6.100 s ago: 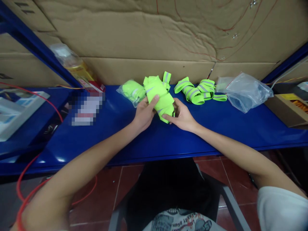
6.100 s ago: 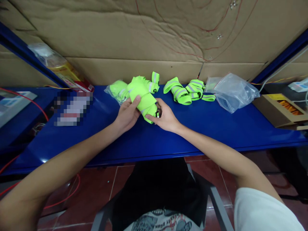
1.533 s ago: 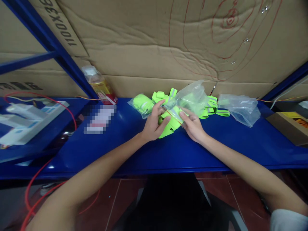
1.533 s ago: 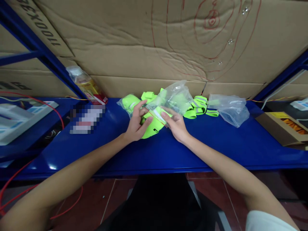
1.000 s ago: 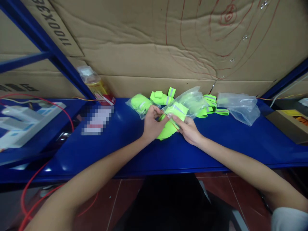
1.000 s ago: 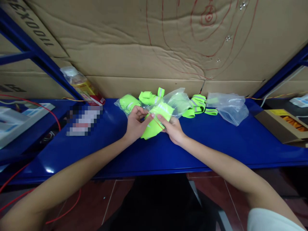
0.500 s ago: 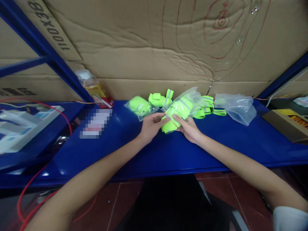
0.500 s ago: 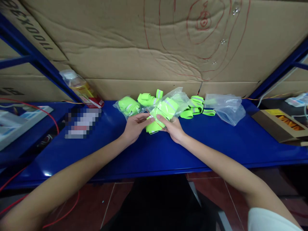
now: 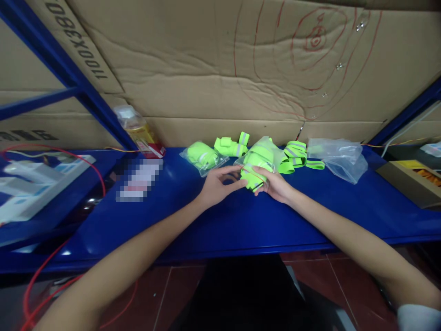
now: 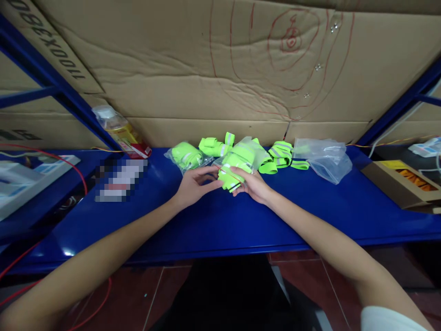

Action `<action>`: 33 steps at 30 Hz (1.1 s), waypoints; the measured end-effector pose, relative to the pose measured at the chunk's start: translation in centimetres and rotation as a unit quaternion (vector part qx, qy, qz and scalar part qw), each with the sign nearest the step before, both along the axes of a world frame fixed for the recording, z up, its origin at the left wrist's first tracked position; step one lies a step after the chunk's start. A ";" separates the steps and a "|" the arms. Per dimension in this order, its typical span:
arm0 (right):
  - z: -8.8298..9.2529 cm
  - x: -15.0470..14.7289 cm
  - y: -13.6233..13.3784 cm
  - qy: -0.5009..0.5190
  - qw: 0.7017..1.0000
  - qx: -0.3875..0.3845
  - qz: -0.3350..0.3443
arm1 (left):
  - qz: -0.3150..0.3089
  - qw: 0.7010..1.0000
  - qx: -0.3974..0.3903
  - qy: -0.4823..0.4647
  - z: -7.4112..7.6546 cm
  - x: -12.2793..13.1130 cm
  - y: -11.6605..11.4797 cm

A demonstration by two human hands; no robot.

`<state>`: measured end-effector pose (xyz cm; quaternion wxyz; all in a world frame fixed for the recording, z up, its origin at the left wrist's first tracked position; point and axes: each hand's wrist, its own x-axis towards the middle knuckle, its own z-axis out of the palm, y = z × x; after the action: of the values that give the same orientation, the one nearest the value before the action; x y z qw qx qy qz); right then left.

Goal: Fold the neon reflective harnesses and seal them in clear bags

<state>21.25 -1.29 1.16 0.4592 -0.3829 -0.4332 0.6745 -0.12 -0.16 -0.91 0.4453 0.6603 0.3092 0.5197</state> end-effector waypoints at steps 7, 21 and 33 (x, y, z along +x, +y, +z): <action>0.0 0.0 -0.1 -0.041 0.999 -0.025 -0.005 | 0.104 0.981 0.154 0.052 0.5 -0.5 -0.5; 0.3 -0.1 -0.8 -0.076 0.990 0.001 0.119 | 0.130 0.980 0.143 0.056 -0.3 0.5 -0.7; -1.3 0.8 -0.5 -0.224 0.955 0.192 0.012 | 0.005 0.992 0.080 0.097 -0.5 -0.9 0.8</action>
<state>22.01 -1.75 -0.18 0.4068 -0.4236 -0.6512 0.4807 -0.97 0.66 -1.41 0.3563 0.7399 0.3114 0.4781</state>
